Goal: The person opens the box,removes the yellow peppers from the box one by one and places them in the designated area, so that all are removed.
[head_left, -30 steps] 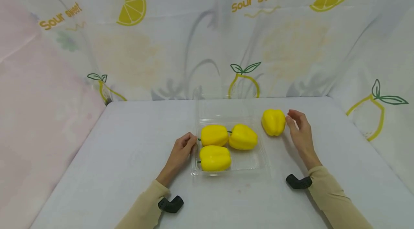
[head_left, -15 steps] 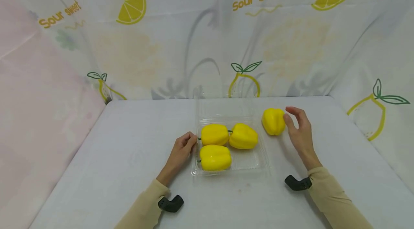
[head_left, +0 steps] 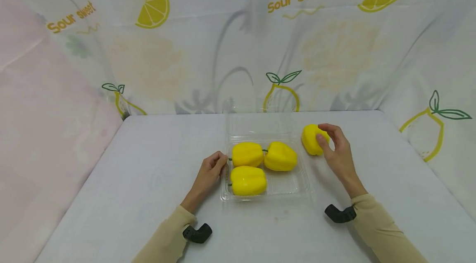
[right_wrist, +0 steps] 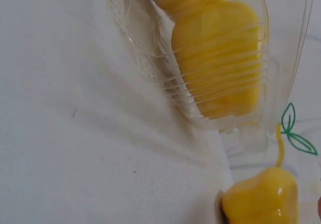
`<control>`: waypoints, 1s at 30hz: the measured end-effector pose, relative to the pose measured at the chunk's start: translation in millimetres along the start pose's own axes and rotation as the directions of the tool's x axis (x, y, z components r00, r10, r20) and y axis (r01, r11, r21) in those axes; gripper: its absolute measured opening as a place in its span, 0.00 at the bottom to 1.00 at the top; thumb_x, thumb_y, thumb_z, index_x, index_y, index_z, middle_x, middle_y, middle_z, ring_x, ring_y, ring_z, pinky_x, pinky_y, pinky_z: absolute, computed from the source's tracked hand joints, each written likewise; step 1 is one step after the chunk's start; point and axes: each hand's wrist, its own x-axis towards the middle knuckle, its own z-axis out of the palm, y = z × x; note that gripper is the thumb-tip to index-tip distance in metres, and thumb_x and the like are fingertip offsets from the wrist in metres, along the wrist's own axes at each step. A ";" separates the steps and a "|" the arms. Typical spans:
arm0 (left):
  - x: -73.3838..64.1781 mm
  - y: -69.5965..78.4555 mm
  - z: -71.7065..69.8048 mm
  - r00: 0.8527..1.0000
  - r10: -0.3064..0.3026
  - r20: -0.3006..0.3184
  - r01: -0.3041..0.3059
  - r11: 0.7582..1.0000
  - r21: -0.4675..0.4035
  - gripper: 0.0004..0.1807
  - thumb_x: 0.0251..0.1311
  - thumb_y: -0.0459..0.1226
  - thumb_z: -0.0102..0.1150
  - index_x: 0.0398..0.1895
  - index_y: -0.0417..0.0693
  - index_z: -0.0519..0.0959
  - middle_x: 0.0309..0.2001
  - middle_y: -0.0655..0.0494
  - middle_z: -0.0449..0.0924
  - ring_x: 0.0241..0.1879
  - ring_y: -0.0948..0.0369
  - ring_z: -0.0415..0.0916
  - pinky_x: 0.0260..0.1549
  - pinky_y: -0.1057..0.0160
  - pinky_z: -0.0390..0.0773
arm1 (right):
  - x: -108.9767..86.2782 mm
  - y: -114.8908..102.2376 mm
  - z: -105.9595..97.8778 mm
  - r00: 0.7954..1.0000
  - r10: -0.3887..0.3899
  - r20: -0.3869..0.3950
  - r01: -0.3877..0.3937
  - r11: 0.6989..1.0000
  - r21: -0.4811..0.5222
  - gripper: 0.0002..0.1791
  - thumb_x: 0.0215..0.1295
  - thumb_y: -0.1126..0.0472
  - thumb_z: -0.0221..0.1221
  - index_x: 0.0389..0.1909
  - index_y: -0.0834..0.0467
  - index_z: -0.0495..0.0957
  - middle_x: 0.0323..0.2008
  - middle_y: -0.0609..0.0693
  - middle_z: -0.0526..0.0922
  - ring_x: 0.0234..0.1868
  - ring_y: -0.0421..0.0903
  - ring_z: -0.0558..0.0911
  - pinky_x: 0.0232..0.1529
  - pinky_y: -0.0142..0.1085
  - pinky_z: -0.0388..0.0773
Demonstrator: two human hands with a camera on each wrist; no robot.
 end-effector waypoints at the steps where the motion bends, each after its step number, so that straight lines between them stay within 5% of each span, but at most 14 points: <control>1: -0.1 -0.1 0.0 1.000 -0.001 0.001 0.001 1.000 0.002 0.13 0.70 0.36 0.45 0.29 0.35 0.72 0.22 0.35 0.66 0.20 0.60 0.62 0.20 0.73 0.63 | -0.5 -1.8 0.6 1.000 -0.001 0.005 0.001 1.000 -0.003 0.19 0.68 0.66 0.53 0.58 0.67 0.67 0.56 0.61 0.72 0.58 0.30 0.67 0.67 0.24 0.57; 10: 0.5 -1.2 0.1 1.000 -0.004 -0.006 0.004 1.000 0.017 0.13 0.70 0.36 0.45 0.28 0.37 0.71 0.20 0.49 0.66 0.20 0.63 0.62 0.20 0.73 0.64 | -7.8 -39.9 3.3 0.997 -0.055 0.059 0.053 0.998 0.036 0.18 0.66 0.71 0.52 0.54 0.74 0.66 0.53 0.67 0.72 0.56 0.39 0.71 0.62 0.19 0.60; 19: 0.4 0.6 0.8 1.000 -0.007 -0.002 0.007 1.000 0.023 0.13 0.71 0.36 0.45 0.29 0.37 0.71 0.20 0.54 0.65 0.20 0.66 0.62 0.21 0.72 0.64 | -7.8 -10.6 13.3 0.987 -0.105 0.124 0.098 0.993 0.060 0.18 0.64 0.72 0.54 0.55 0.69 0.68 0.53 0.62 0.72 0.56 0.29 0.69 0.62 0.18 0.59; 30: 0.5 1.9 0.8 1.000 -0.023 -0.011 0.023 0.999 0.026 0.13 0.70 0.36 0.45 0.28 0.37 0.71 0.20 0.55 0.65 0.20 0.67 0.62 0.22 0.73 0.64 | -13.8 -21.8 19.2 0.962 -0.099 0.256 0.101 0.995 0.004 0.20 0.64 0.70 0.56 0.57 0.65 0.67 0.56 0.60 0.72 0.59 0.40 0.70 0.63 0.18 0.58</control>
